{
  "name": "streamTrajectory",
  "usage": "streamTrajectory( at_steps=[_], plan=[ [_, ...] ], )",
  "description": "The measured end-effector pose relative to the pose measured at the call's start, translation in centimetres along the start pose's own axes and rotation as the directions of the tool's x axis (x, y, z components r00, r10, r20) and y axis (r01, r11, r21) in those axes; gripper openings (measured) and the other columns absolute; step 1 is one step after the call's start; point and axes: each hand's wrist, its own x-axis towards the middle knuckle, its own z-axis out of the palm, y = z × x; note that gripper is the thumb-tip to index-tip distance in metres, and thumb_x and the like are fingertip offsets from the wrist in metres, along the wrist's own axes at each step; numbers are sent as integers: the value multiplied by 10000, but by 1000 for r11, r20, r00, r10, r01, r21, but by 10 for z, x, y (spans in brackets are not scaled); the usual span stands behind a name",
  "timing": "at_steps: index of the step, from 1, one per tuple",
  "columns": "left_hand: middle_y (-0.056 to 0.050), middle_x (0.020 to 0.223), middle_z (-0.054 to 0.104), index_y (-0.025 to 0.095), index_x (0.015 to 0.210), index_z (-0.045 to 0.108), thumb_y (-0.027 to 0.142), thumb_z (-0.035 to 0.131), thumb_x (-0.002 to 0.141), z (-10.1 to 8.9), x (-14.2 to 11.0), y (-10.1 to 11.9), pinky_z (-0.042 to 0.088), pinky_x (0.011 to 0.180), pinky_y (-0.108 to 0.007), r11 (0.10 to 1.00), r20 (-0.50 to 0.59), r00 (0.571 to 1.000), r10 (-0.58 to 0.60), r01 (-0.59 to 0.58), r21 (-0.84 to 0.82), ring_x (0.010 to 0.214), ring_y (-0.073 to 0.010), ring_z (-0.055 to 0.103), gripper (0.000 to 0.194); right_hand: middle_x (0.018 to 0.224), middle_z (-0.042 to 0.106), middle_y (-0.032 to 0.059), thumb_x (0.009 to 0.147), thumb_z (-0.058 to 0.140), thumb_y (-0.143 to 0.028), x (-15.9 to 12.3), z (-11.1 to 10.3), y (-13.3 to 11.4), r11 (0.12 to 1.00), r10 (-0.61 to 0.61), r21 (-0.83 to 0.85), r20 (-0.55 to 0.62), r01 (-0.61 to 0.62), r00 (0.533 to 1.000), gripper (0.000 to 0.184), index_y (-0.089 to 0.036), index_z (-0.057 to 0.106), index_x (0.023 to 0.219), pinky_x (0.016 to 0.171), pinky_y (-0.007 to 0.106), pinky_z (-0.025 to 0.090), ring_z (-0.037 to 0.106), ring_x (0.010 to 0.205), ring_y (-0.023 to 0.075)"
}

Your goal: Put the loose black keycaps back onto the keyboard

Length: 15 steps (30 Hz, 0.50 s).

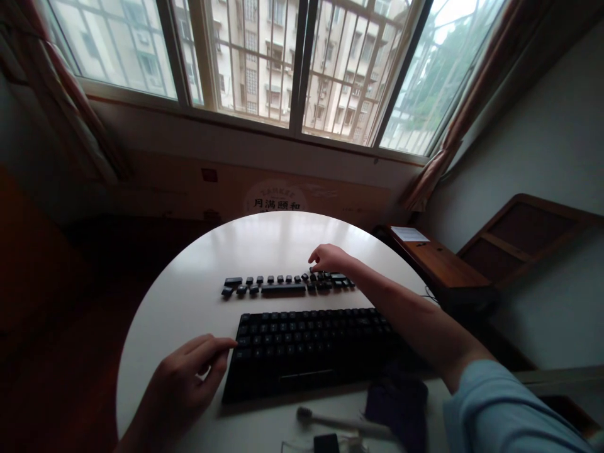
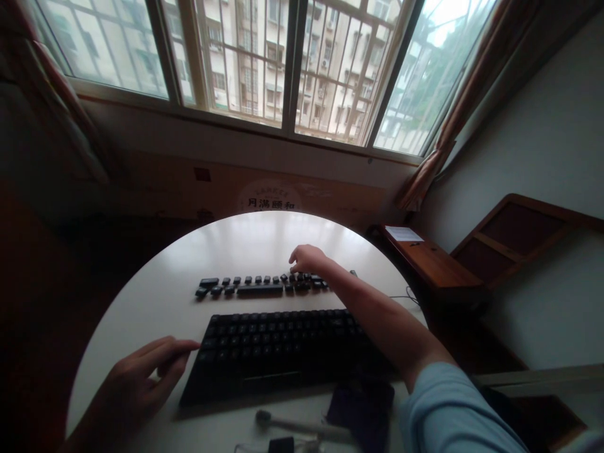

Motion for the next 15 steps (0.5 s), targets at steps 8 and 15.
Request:
streamTrajectory(
  at_steps=[8,15],
  plan=[
    [-30,775,700,198,945,732,275,510,895,0,1,2,528,558,-183,1000,5,1000,-2,2,19,629,-135,655,240,1034,764,58,846,701,-282,-35,-21,-7,999,-9,48,-113,14,994,200,-219,803,1005,772,264,471,677,925,208],
    [-26,775,706,203,939,737,295,519,885,1,3,2,522,561,-189,999,19,1000,-9,9,31,611,-131,645,243,896,753,13,807,759,-235,-169,-9,-23,937,-219,237,-169,256,961,140,-270,801,936,742,273,499,687,803,167]
  ],
)
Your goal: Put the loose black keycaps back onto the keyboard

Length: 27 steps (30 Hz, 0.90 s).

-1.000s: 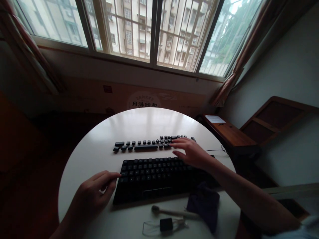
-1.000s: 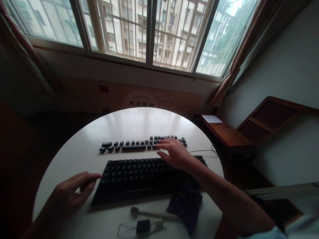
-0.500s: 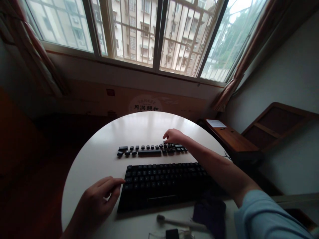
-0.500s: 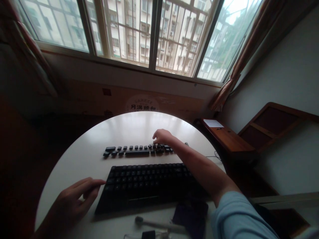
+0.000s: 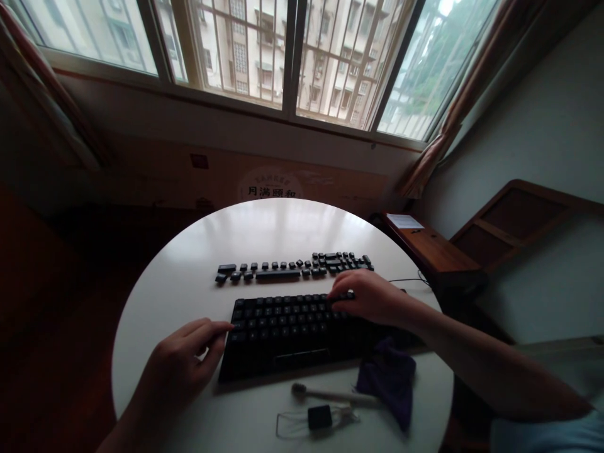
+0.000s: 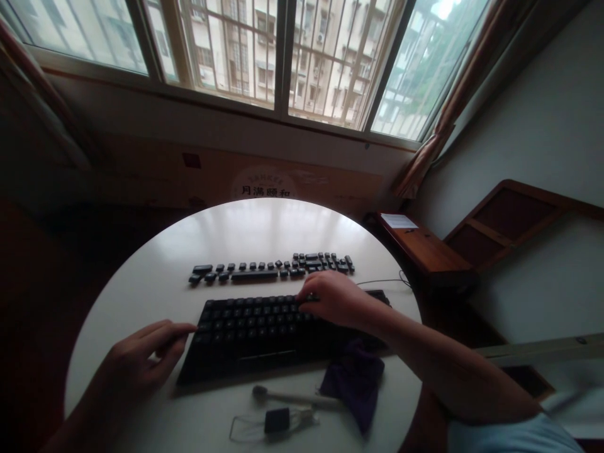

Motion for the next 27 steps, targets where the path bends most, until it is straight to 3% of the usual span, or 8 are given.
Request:
streamTrajectory(
  at_steps=[4,8,18,20,22,24,27],
  plan=[
    [-18,777,704,208,944,735,318,524,885,0,0,1,514,563,-204,1000,1,1000,-17,17,3,568,-119,614,245,928,760,15,805,766,-225,-39,31,-5,997,77,-3,-50,-77,996,158,-271,799,953,753,286,519,704,800,173],
    [-14,752,684,200,950,722,321,517,895,-1,-3,3,510,563,-212,1000,-29,999,-23,23,-4,541,-113,586,244,965,760,0,817,758,-226,-46,51,-1,993,115,10,-95,-115,989,157,-277,796,961,770,276,523,711,830,167],
    [-38,827,725,206,948,734,330,513,888,-2,-4,5,520,565,-203,999,-7,999,-36,36,33,611,-134,631,261,916,739,41,921,635,-229,-43,56,-22,934,-1,-358,-44,-14,999,124,-232,758,917,712,305,473,660,817,190],
    [-41,837,725,206,942,736,326,515,888,-2,-4,5,523,562,-199,999,-15,999,-29,29,34,623,-136,641,258,1009,740,96,933,620,-241,-47,61,-28,900,-34,-436,-61,4,998,140,-197,741,989,798,371,481,647,918,241],
    [-44,849,724,203,946,735,318,516,889,-2,-4,3,531,566,-196,999,-18,1000,-18,18,34,637,-138,653,254,1256,675,149,926,637,-298,-55,67,-34,884,-79,-466,-90,28,993,257,-164,706,1134,952,467,446,585,1145,317],
    [-44,849,722,200,958,734,305,516,891,-3,-4,3,537,565,-192,1000,-13,1000,-3,4,27,642,-138,659,252,1474,519,143,930,630,-371,-65,71,-36,893,-103,-448,-104,46,989,405,-155,645,1272,1099,556,328,431,1356,365],
    [-44,848,726,199,959,735,295,523,883,-3,-3,2,539,557,-185,1000,-16,1000,5,-5,2,655,-141,669,244,1546,435,96,977,542,-392,-68,62,-31,930,-81,-366,-79,47,994,405,-202,619,1326,1155,600,243,334,1443,354]
  ],
)
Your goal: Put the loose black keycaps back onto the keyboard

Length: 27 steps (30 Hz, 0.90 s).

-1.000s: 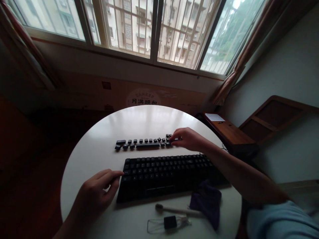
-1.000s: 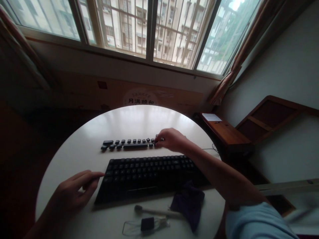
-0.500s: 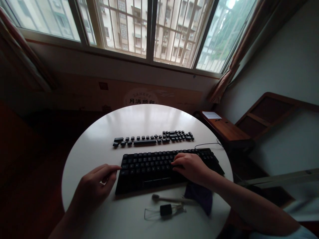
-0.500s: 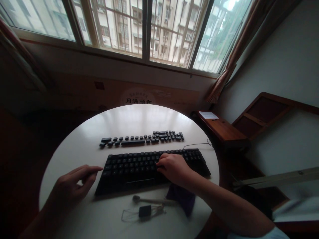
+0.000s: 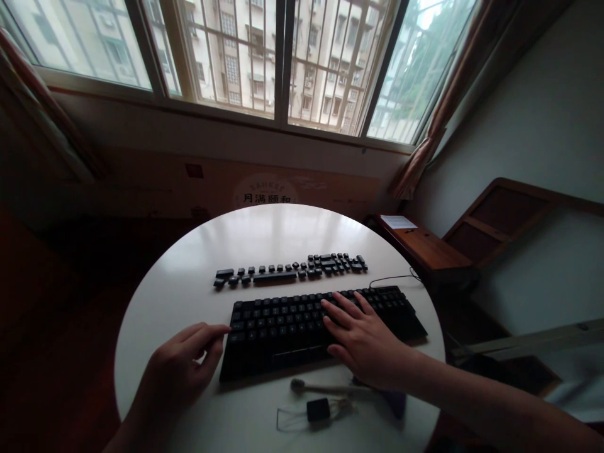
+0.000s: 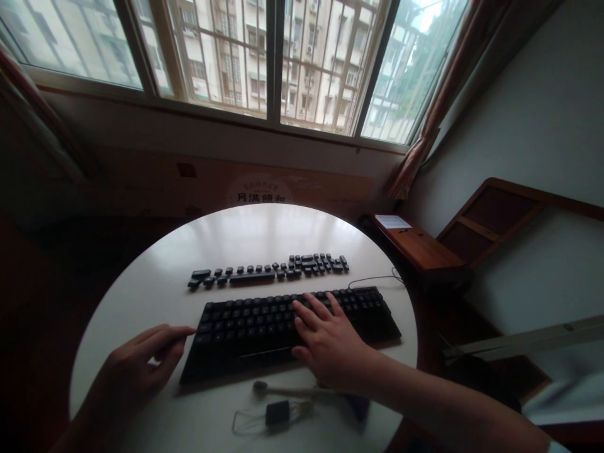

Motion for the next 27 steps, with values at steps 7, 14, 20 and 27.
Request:
streamTrajectory(
  at_steps=[7,14,20,27],
  plan=[
    [-37,780,721,207,923,742,312,525,871,-1,2,1,520,526,-191,1000,-15,1000,-7,7,-6,599,-139,649,247,1205,722,61,901,624,-193,94,-16,89,982,116,173,-213,-79,970,241,-224,751,1104,1064,394,428,608,1192,232],
    [-33,784,717,199,935,738,278,527,879,1,1,-4,552,605,-196,999,-24,999,47,-47,10,626,-137,671,232,1180,725,71,857,696,-298,176,13,144,953,272,106,105,-282,957,247,-213,771,1077,959,305,475,653,1091,226],
    [-18,775,717,213,914,744,273,521,874,-1,2,-6,540,564,-174,999,-12,999,44,-44,9,614,-127,667,235,1068,761,66,788,762,-356,190,38,144,951,283,87,152,-298,947,210,-243,810,959,861,309,500,680,1022,268],
    [-26,814,734,215,923,748,315,518,878,0,2,-6,542,570,-178,1000,-31,999,-21,21,10,632,-135,676,255,1071,756,63,892,677,-313,181,22,128,956,260,132,37,-262,965,180,-240,798,1005,871,290,472,673,991,220]
  ],
)
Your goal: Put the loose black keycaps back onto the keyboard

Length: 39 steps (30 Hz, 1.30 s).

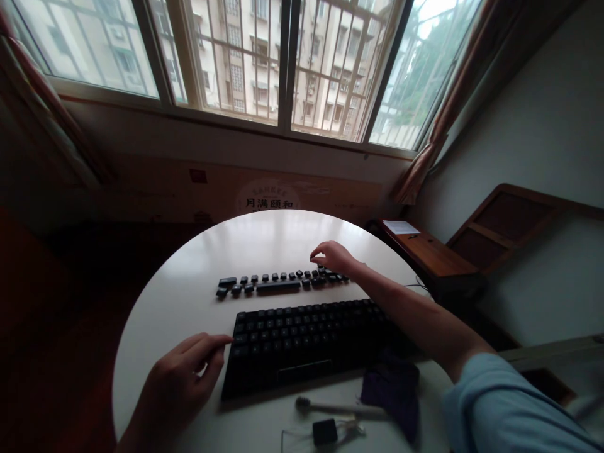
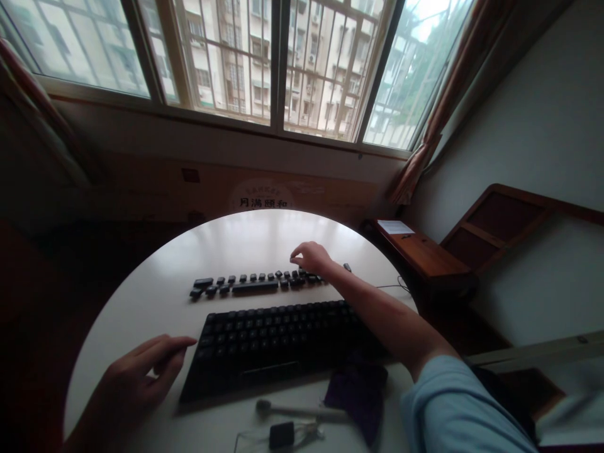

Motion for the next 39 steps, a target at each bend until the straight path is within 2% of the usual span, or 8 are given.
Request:
streamTrajectory(
  at_steps=[3,6,9,12,20,25,34,39],
  plan=[
    [-29,832,735,213,926,744,327,506,886,0,0,2,538,572,-176,1000,-3,1000,-24,24,-1,647,-136,675,267,991,758,52,888,695,-309,-40,-25,-14,988,-101,110,-97,111,990,161,-233,793,990,798,271,478,678,875,184],
    [-29,852,736,209,936,736,331,510,889,-1,0,2,530,570,-175,1000,12,1000,-18,18,4,648,-132,668,261,938,754,32,859,728,-265,-99,-42,-28,954,-188,217,-95,204,978,117,-241,794,952,779,268,488,681,834,169],
    [-22,850,729,212,946,731,334,514,889,-1,1,4,520,576,-188,1000,15,1000,-23,23,17,610,-122,643,255,945,753,23,836,751,-241,-153,-40,-35,958,-180,221,-29,182,983,121,-252,795,949,811,282,502,687,865,174],
    [-14,810,709,212,942,725,340,500,896,0,1,8,504,580,-208,999,-10,999,-48,48,25,559,-113,599,263,963,755,30,827,762,-241,-184,-23,-35,969,-143,201,-29,146,989,133,-251,797,955,816,297,515,691,886,187],
    [-34,841,725,212,942,718,370,515,885,2,-3,4,515,593,-226,997,-17,999,-50,51,49,589,-132,621,263,981,745,27,854,741,-235,-194,11,-35,969,-130,191,-132,154,983,107,-235,785,951,818,284,518,675,899,175],
    [-41,856,733,216,929,712,358,504,898,1,-2,5,517,583,-216,998,-21,999,-47,48,45,611,-137,640,254,973,742,34,878,714,-225,-195,7,-44,976,-192,69,-164,206,968,89,-228,774,943,802,300,498,655,883,183],
    [-27,855,725,208,952,719,356,508,906,1,-4,-2,518,601,-196,998,14,999,-48,47,33,639,-129,645,262,917,743,25,915,670,-238,-194,-2,-59,963,-235,-154,-78,221,969,83,-222,752,917,779,347,445,621,859,201],
    [-23,824,718,206,961,722,362,538,884,1,-3,-2,498,543,-180,999,10,999,-48,48,1,605,-120,627,252,1264,687,105,860,731,-423,-212,4,-65,942,-293,-204,-106,267,950,373,-174,717,1137,1019,490,370,557,1176,332]
  ],
)
